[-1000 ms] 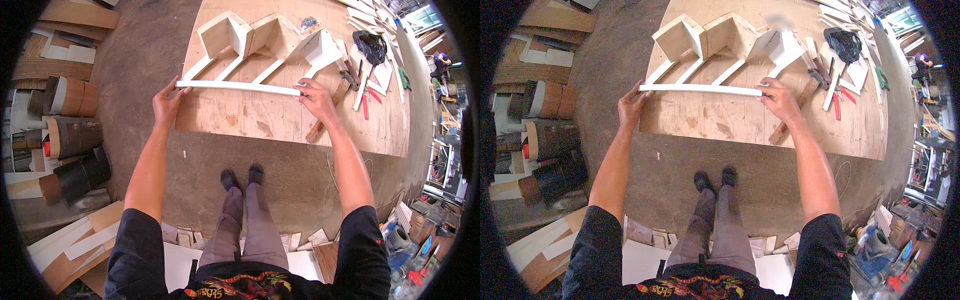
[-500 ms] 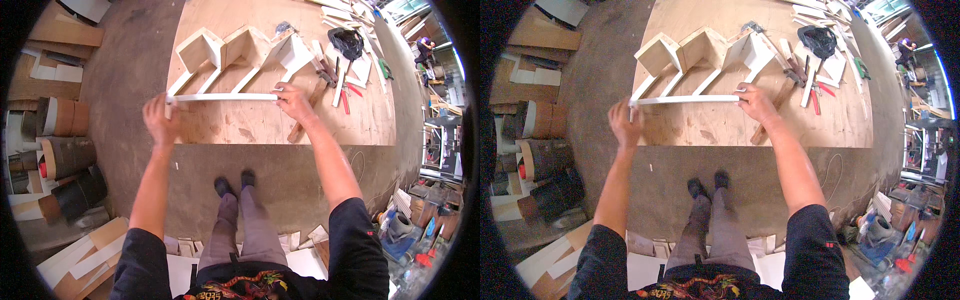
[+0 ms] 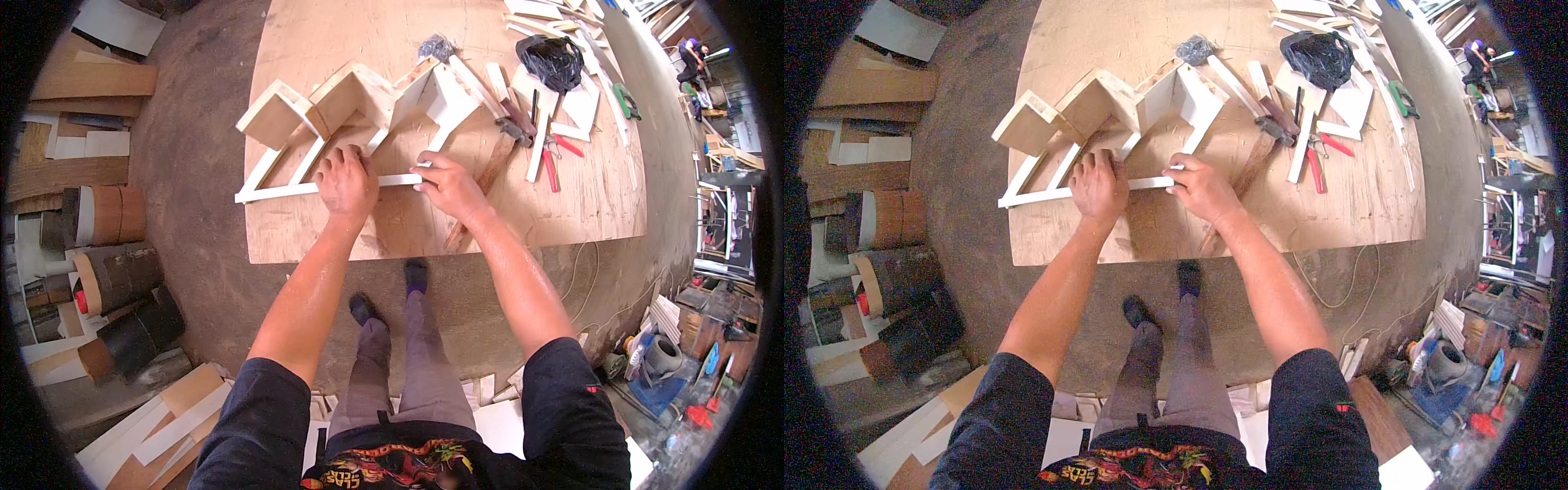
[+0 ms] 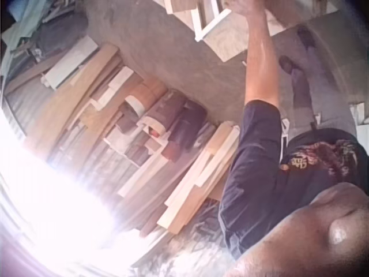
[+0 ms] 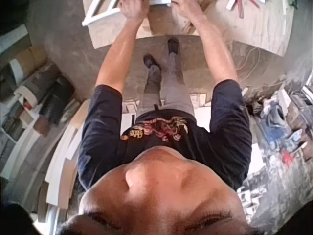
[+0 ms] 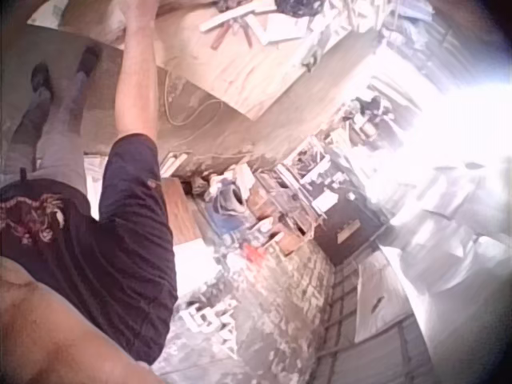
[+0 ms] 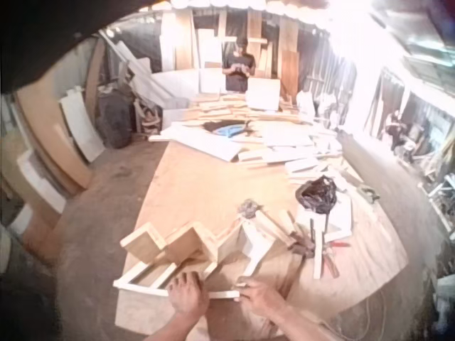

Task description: The person marks a wooden strip with a pen, saws the strip to length using a hand saw, and then aligns it against a partially assembled wooden shelf structure to mark further cut points.

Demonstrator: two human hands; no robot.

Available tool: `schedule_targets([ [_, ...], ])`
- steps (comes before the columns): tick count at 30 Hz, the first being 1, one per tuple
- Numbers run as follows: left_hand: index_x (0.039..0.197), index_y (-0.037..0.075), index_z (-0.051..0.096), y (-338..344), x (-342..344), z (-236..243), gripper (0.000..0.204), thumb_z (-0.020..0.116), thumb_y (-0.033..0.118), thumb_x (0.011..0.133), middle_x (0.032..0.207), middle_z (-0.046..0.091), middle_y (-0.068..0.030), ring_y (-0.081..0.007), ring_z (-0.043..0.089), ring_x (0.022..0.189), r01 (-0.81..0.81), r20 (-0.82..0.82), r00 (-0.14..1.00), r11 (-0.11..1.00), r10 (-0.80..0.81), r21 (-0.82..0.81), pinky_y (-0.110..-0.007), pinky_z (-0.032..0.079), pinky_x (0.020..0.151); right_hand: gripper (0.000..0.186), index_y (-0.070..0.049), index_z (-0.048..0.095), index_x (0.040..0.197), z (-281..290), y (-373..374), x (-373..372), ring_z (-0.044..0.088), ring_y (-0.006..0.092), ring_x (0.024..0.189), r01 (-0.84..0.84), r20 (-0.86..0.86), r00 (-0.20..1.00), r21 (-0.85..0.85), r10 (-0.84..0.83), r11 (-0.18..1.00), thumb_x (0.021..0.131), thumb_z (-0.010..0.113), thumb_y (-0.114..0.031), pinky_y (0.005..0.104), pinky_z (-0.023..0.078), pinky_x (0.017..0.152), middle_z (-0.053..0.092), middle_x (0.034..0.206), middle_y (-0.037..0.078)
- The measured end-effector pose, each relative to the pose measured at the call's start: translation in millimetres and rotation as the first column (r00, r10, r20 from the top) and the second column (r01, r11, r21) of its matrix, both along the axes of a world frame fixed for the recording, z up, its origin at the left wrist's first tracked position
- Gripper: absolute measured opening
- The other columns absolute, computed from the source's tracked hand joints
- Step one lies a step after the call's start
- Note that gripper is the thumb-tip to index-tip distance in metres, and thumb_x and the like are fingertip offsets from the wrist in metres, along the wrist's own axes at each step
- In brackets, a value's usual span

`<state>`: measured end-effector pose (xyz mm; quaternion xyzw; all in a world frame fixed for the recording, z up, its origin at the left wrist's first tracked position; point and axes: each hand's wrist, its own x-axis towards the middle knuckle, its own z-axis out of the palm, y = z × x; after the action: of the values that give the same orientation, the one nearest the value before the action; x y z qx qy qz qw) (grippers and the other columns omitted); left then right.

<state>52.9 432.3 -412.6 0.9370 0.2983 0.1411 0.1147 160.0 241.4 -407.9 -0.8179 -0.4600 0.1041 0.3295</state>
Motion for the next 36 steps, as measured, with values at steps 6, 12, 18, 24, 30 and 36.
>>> schedule_targets([
  [6,0.102,0.008,0.064,-4.1,23.5,-2.5,0.030,0.052,0.035,0.100,0.105,0.068,-0.0157,-0.0392,0.065,0.101,-0.205,-0.107,0.973,0.979,0.204,0.005,-0.055,0.049,0.083,0.029,-0.007,0.075,0.111,-4.8,0.4,-0.1,0.068,0.0308,0.106,0.003,-0.006,1.000,0.033,-0.002,0.999,0.084,0.076,-0.015,0.0405,0.056,0.091,0.064,0.128,0.010],
  [12,0.104,0.008,0.063,-12.4,31.1,3.1,0.031,0.050,0.036,0.102,0.108,0.068,-0.0157,-0.0391,0.064,0.104,-0.263,-0.162,0.951,0.965,0.262,0.011,-0.055,0.048,0.086,0.029,-0.007,0.075,0.112,-9.5,-1.6,2.0,0.068,0.0301,0.104,0.009,-0.016,1.000,0.040,-0.008,0.999,0.084,0.076,-0.015,0.0401,0.057,0.089,0.064,0.128,0.009],
  [18,0.107,0.008,0.062,-10.1,30.9,0.0,0.027,0.051,0.032,0.102,0.108,0.067,-0.0160,-0.0398,0.064,0.104,-0.259,-0.204,0.943,0.965,0.261,0.037,-0.056,0.048,0.086,0.032,-0.006,0.074,0.113,-5.7,-1.9,1.6,0.066,0.0301,0.109,0.042,-0.136,0.990,0.126,-0.025,0.991,0.083,0.076,-0.014,0.0400,0.056,0.091,0.065,0.126,0.010],
  [24,0.107,0.008,0.061,-9.7,30.1,1.1,0.024,0.052,0.030,0.101,0.108,0.066,-0.0157,-0.0390,0.063,0.103,-0.230,-0.212,0.947,0.970,0.241,0.075,-0.054,0.047,0.085,0.036,-0.004,0.071,0.117,-8.7,-2.6,-1.0,0.067,0.0314,0.109,0.081,-0.285,0.958,0.173,-0.029,0.982,0.083,0.077,-0.016,0.0400,0.055,0.093,0.067,0.125,0.013],
  [30,0.109,0.009,0.061,-16.7,35.0,-2.5,0.024,0.050,0.030,0.102,0.108,0.066,-0.0154,-0.0384,0.062,0.103,-0.232,-0.200,0.947,0.965,0.252,0.119,-0.053,0.046,0.086,0.036,-0.006,0.071,0.117,-5.3,-11.0,-1.9,0.068,0.0308,0.108,0.129,-0.225,0.970,0.171,-0.089,0.977,0.084,0.077,-0.018,0.0398,0.056,0.092,0.068,0.123,0.012],
  [36,0.113,0.009,0.061,-15.2,32.0,-3.2,0.031,0.046,0.034,0.104,0.111,0.066,-0.0158,-0.0388,0.062,0.108,-0.226,-0.220,0.941,0.962,0.256,0.153,-0.055,0.047,0.088,0.031,-0.005,0.072,0.110,4.5,-23.8,6.2,0.067,0.0317,0.101,0.193,-0.199,0.970,0.279,-0.140,0.941,0.082,0.078,-0.015,0.0407,0.055,0.090,0.069,0.115,0.012],
])
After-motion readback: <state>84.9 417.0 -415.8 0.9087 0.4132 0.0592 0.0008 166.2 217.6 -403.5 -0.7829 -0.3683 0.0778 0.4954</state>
